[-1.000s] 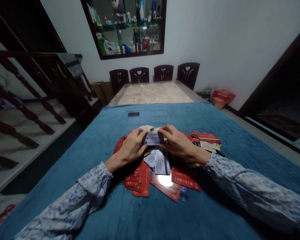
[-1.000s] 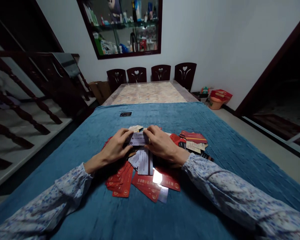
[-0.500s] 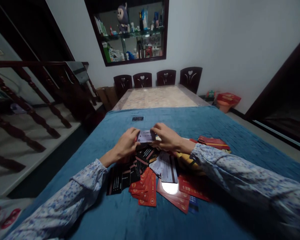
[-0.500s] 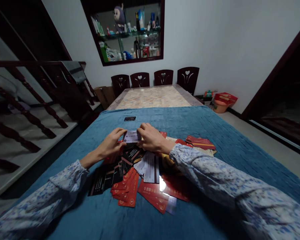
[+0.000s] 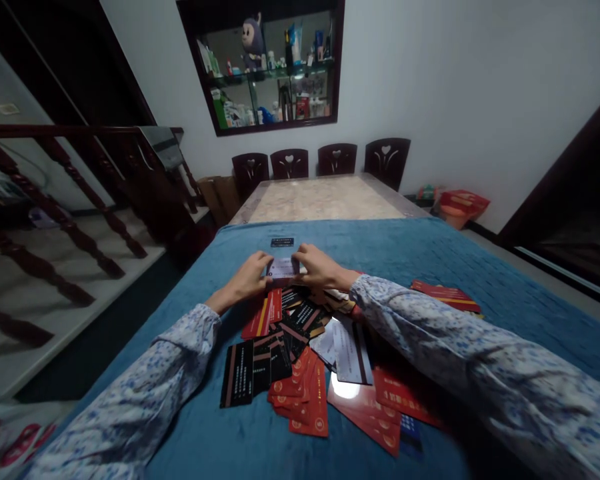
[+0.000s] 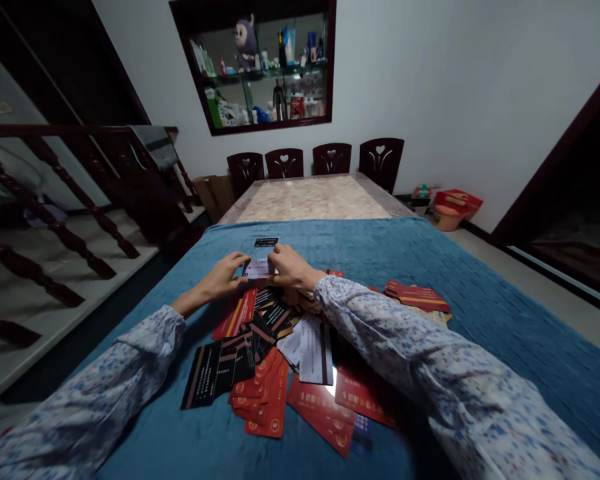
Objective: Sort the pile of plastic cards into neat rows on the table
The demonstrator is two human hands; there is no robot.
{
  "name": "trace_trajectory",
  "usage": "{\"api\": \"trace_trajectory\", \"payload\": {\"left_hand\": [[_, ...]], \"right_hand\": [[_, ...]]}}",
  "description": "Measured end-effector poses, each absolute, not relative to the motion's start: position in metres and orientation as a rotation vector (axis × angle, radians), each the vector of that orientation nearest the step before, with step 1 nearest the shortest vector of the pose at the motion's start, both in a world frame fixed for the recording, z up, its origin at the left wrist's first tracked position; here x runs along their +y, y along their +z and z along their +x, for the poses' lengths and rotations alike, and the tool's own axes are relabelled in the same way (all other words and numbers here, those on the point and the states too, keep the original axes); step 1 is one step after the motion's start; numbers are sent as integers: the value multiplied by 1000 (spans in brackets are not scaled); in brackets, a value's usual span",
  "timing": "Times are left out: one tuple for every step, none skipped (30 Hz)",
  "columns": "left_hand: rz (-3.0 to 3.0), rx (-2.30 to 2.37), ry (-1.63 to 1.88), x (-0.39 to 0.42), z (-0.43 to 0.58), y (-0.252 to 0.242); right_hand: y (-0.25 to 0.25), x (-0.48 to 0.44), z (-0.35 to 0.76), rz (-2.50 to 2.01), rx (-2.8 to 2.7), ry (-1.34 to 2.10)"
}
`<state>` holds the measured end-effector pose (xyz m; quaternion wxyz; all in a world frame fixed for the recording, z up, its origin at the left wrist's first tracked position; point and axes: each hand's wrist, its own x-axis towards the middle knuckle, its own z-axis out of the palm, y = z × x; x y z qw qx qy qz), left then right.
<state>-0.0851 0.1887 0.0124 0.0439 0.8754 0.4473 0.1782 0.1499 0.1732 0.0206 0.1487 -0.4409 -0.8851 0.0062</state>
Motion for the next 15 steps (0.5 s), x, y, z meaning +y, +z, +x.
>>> {"api": "trace_trajectory", "payload": {"left_hand": [[2673, 1382, 536, 193, -86, 11], [2671, 1391, 530, 197, -86, 10], [2669, 1398, 526, 201, -87, 9], [2666, 1405, 523, 204, -87, 8], [2664, 1414, 518, 208, -87, 7], [2662, 1428, 511, 212, -88, 6], [2661, 1447, 496, 215, -88, 6], [2661, 1468, 472, 218, -88, 5], [2662, 1488, 440, 222, -87, 5], [2664, 1506, 401, 225, -87, 5], [2665, 1522, 362, 228, -87, 5], [2665, 1534, 326, 231, -86, 5], [2663, 1542, 298, 235, -85, 6], [2660, 1549, 279, 238, -84, 7], [2653, 1555, 266, 241, -83, 7]], "right_hand": [[19, 177, 147, -1280, -2542, 10], [18, 181, 145, -1297, -2536, 1], [17, 185, 143, -1317, -2525, -9], [16, 189, 141, -1333, -2521, -12], [16, 192, 139, -1347, -2524, -7], [16, 195, 137, -1358, -2531, 4], [17, 198, 136, -1367, -2546, 19], [18, 201, 134, -1376, -2565, 34], [18, 203, 133, -1389, -2578, 45], [19, 206, 132, -1404, -2585, 51], [19, 208, 130, -1418, -2588, 56], [19, 211, 129, -1431, -2589, 63], [18, 213, 128, -1443, -2586, 71], [17, 216, 127, -1456, -2581, 78], [16, 218, 126, -1470, -2576, 82]]}}
